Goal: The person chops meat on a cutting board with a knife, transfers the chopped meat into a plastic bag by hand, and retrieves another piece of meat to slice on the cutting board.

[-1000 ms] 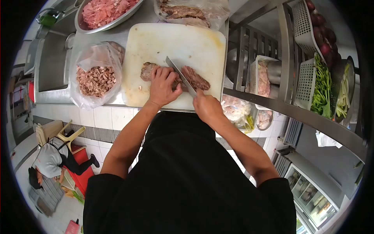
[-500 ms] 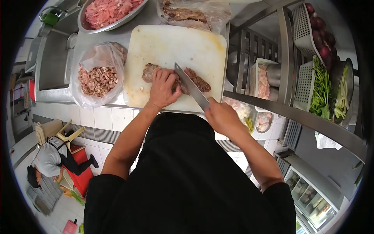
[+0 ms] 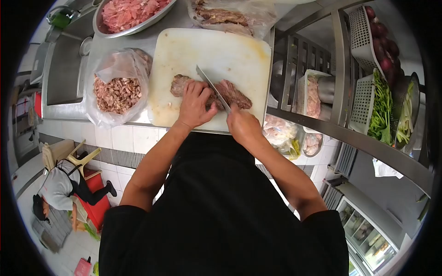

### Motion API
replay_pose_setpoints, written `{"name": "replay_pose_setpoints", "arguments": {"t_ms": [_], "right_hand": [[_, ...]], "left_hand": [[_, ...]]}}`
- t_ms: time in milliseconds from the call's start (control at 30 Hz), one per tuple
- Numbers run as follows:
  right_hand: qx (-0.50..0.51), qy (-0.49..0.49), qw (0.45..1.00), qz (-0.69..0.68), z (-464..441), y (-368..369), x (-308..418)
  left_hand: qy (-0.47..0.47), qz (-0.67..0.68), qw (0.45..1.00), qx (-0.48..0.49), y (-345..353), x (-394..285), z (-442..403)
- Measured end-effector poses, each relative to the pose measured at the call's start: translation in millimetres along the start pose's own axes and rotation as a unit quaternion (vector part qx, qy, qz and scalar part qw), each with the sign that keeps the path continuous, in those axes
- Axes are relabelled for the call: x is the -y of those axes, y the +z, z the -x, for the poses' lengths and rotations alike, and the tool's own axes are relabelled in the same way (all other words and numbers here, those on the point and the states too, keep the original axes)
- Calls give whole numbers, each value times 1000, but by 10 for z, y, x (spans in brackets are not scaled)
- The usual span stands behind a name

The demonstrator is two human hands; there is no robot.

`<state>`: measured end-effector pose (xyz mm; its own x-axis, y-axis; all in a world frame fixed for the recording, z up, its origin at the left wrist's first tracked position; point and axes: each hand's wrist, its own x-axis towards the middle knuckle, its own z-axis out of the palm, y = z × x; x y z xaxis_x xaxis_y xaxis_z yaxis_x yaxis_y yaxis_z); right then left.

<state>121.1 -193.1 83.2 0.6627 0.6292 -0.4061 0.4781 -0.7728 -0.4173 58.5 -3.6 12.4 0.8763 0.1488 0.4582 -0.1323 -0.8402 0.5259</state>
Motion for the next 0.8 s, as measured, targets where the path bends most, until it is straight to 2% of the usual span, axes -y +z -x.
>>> {"name": "replay_pose_setpoints", "arguments": {"t_ms": [67, 167, 267, 333, 467, 533, 567, 767, 800], "right_hand": [[-21, 7, 1000, -2, -193, 17, 69], [-62, -46, 996, -36, -294, -8, 68], [-20, -32, 999, -22, 10, -459, 147], [56, -4, 998, -16, 390, -786, 173], [107, 25, 994, -7, 438, -668, 63], [38, 8, 999, -7, 145, -426, 89], [37, 7, 999, -8, 153, -424, 81], [131, 38, 991, -6, 516, -618, 68], [80, 24, 997, -4, 433, -388, -1]], "left_hand": [[6, 28, 1000, -1, -7, -23, -19], [7, 24, 1000, 3, -10, 3, 4], [-3, 21, 1000, -9, -22, -16, -1], [-7, 24, 1000, -14, 7, -14, 6], [-7, 34, 999, -18, 5, -3, -13], [-9, 33, 999, -16, 29, 5, -4], [-11, 29, 999, -13, 28, 16, 4], [-10, 22, 1000, -5, -5, -7, -14], [-9, 25, 1000, -2, 5, -15, -4]]}}
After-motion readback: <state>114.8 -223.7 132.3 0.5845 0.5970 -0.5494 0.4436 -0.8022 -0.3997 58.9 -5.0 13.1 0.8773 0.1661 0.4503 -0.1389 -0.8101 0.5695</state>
